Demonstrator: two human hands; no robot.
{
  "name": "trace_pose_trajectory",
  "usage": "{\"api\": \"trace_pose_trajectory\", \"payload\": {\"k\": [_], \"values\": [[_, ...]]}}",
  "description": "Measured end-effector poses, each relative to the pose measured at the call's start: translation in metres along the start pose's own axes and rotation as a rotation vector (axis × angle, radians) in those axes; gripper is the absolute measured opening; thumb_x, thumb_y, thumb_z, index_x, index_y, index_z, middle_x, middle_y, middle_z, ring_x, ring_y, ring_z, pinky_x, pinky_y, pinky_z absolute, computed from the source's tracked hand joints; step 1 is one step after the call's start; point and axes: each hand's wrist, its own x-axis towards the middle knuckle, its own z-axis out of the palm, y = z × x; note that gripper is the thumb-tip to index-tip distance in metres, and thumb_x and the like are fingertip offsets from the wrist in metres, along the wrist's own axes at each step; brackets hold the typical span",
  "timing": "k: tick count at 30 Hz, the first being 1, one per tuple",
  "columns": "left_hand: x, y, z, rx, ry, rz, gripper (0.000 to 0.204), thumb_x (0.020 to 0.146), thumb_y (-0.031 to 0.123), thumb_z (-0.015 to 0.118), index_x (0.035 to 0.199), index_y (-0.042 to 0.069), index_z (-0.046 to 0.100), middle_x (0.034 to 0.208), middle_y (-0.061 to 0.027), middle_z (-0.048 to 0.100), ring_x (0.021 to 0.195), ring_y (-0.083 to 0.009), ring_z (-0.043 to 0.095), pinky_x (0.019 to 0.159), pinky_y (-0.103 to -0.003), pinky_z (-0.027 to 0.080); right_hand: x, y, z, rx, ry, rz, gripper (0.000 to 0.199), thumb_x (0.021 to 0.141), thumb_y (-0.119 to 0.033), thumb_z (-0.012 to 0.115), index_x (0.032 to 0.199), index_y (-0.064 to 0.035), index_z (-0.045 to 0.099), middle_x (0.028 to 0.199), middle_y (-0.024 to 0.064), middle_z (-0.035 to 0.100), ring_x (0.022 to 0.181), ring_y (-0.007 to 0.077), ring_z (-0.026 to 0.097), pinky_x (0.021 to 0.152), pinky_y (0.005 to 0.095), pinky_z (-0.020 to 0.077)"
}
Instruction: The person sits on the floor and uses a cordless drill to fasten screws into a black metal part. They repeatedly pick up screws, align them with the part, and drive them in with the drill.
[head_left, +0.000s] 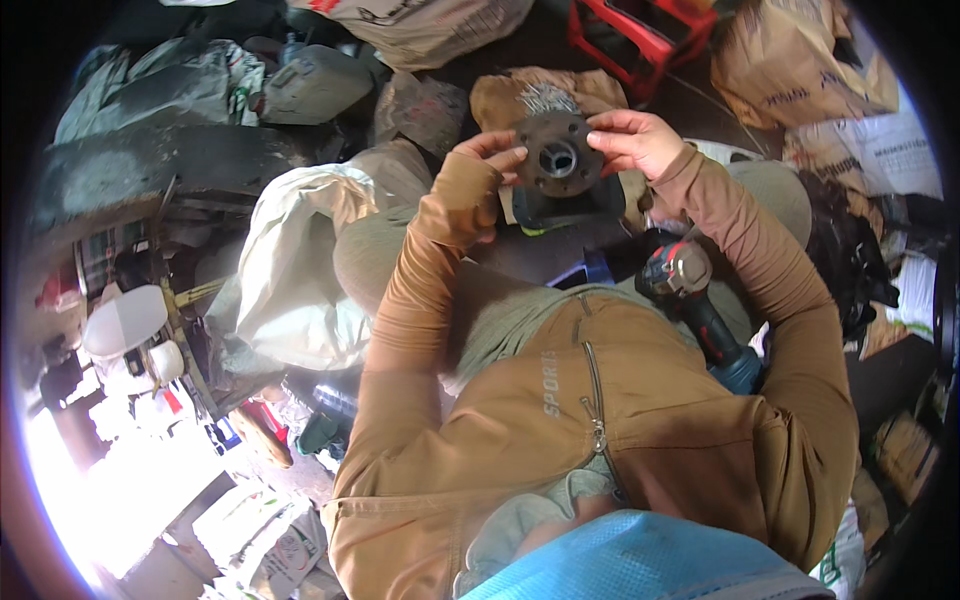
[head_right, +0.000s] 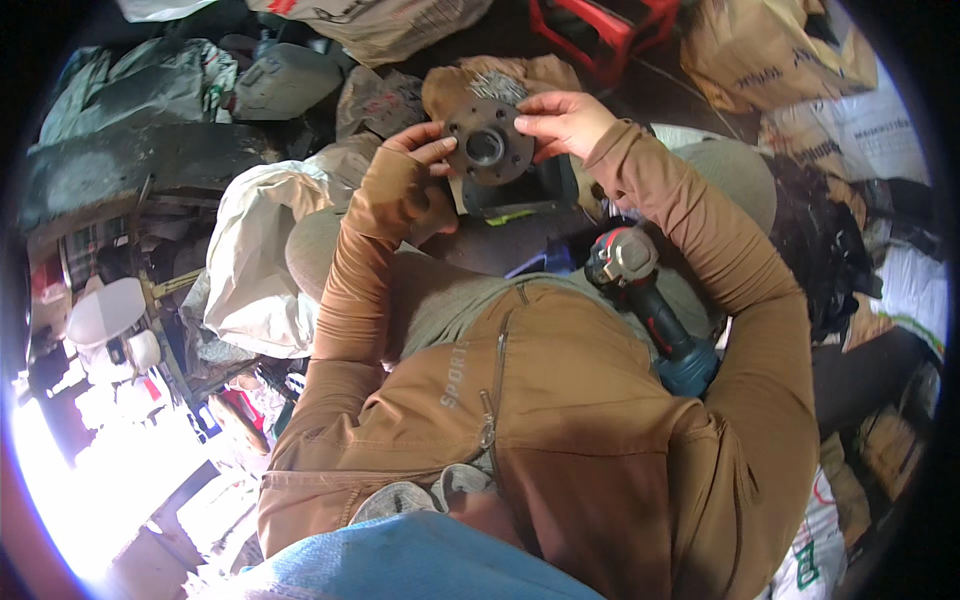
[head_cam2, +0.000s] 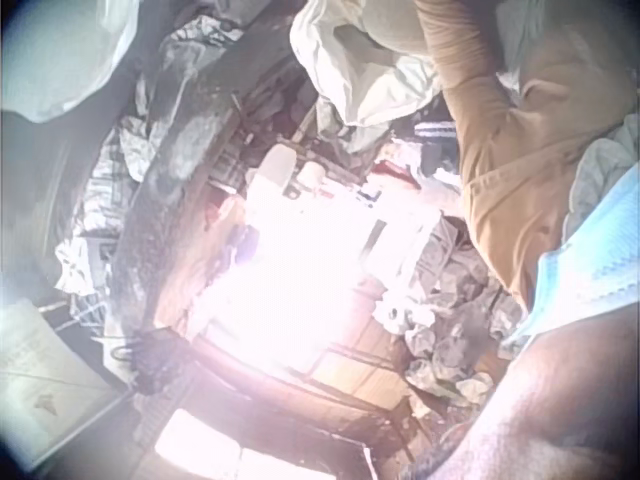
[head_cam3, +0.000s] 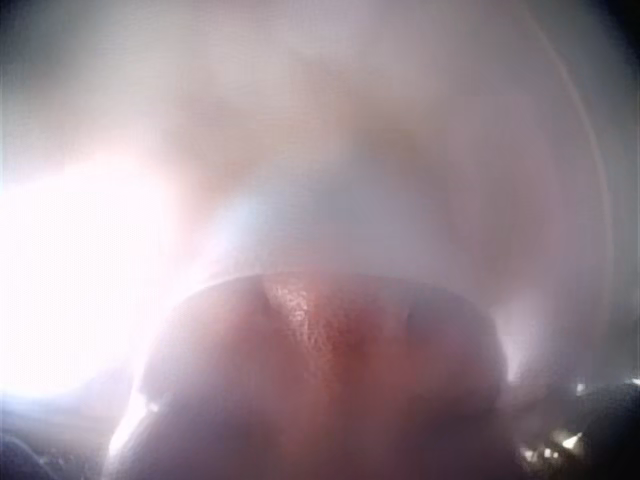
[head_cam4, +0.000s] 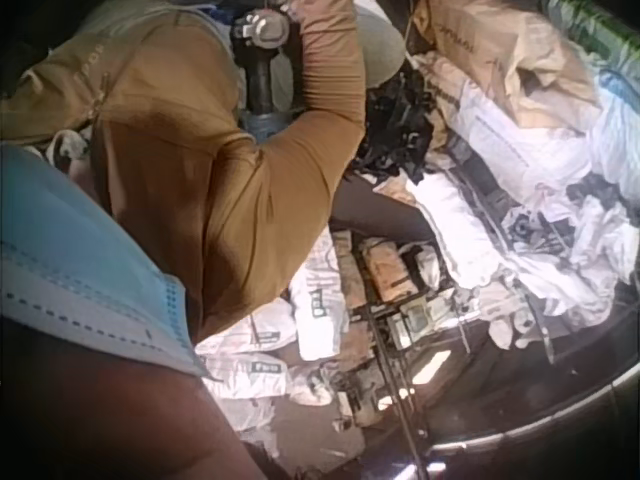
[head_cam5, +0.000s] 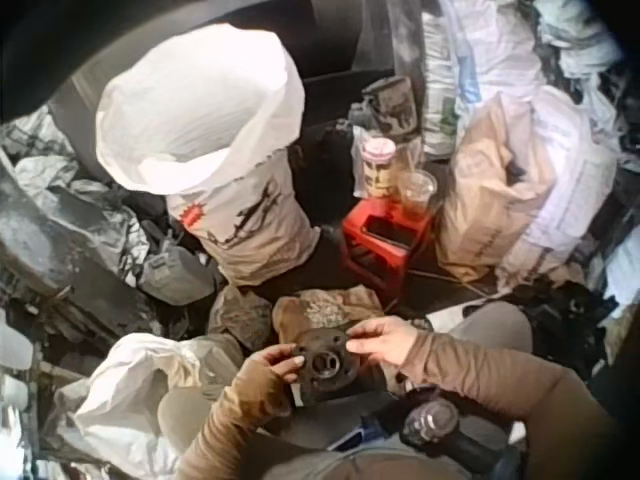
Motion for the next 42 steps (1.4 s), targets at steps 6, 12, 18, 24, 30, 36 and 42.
{"api": "trace_pose_trajectory", "payload": {"k": [6,12,18,24,30,36,42], "values": [[0.022,-0.051,-0.006,0.43,-0.231,-0.308,0.026,0.085,0.016,0.066,0.107,0.004,0.061,0.076,-0.0008,0.063,0.064,-0.0095,0.06,0.05,-0.021,0.041,0.001,0.059,-0.018,-0.06,-0.04,0.418,0.029,0.086,-0.014,0.063,0.111,-0.0005,0.057,0.089,0.007,0.064,0.07,0.0165,0.063,0.06,0.0309,0.0543],[0.052,-0.056,-0.003,0.119,-0.039,-0.296,0.02,0.081,0.007,0.068,0.098,-0.003,0.063,0.073,-0.0027,0.062,0.06,-0.0106,0.053,0.057,-0.023,0.043,0.028,0.066,-0.025,-0.101,0.071,0.366,0.036,0.085,-0.011,0.064,0.117,0.0014,0.052,0.094,0.0077,0.062,0.077,0.0149,0.063,0.064,0.0295,0.0549],[0.072,-0.071,-0.006,0.163,0.01,-0.16,0.022,0.082,0.01,0.068,0.1,-0.003,0.064,0.077,-0.0033,0.063,0.062,-0.0099,0.053,0.057,-0.023,0.043,0.05,0.072,-0.024,-0.1,0.196,0.361,0.036,0.084,-0.011,0.064,0.117,-0.0024,0.053,0.085,0.0062,0.062,0.064,0.0143,0.059,0.057,0.0289,0.054],[0.083,-0.086,-0.006,0.219,0.043,-0.1,0.024,0.083,0.012,0.067,0.103,-0.001,0.064,0.079,-0.0024,0.063,0.062,-0.0088,0.053,0.058,-0.023,0.043,0.054,0.076,-0.026,-0.109,0.192,0.349,0.037,0.084,-0.007,0.061,0.121,-0.0093,0.053,0.083,0.0061,0.062,0.061,0.0144,0.06,0.054,0.0294,0.0533],[0.081,-0.082,-0.006,0.192,0.04,-0.123,0.025,0.083,0.011,0.066,0.105,0.0,0.064,0.079,-0.0009,0.063,0.062,-0.008,0.052,0.057,-0.022,0.042,0.053,0.076,-0.025,-0.123,0.211,0.315,0.035,0.083,-0.005,0.061,0.118,-0.0089,0.056,0.086,0.0076,0.063,0.063,0.0163,0.061,0.055,0.0305,0.0537],[0.075,-0.069,-0.004,0.155,0.02,-0.221,0.024,0.083,0.01,0.067,0.105,0.0,0.063,0.082,-0.0014,0.063,0.066,-0.008,0.053,0.06,-0.021,0.043,0.051,0.076,-0.023,-0.15,0.222,0.287,0.036,0.082,-0.005,0.062,0.118,-0.0081,0.057,0.088,0.0096,0.064,0.063,0.0174,0.062,0.055,0.0306,0.054],[0.077,-0.072,-0.005,0.16,0.012,-0.177,0.029,0.082,0.01,0.068,0.109,-0.001,0.062,0.087,-0.003,0.065,0.07,-0.0083,0.054,0.063,-0.022,0.045,0.052,0.075,-0.023,-0.166,0.22,0.274,0.037,0.082,-0.005,0.061,0.119,-0.0069,0.057,0.088,0.0098,0.064,0.064,0.0174,0.062,0.054,0.0305,0.0544]]}}
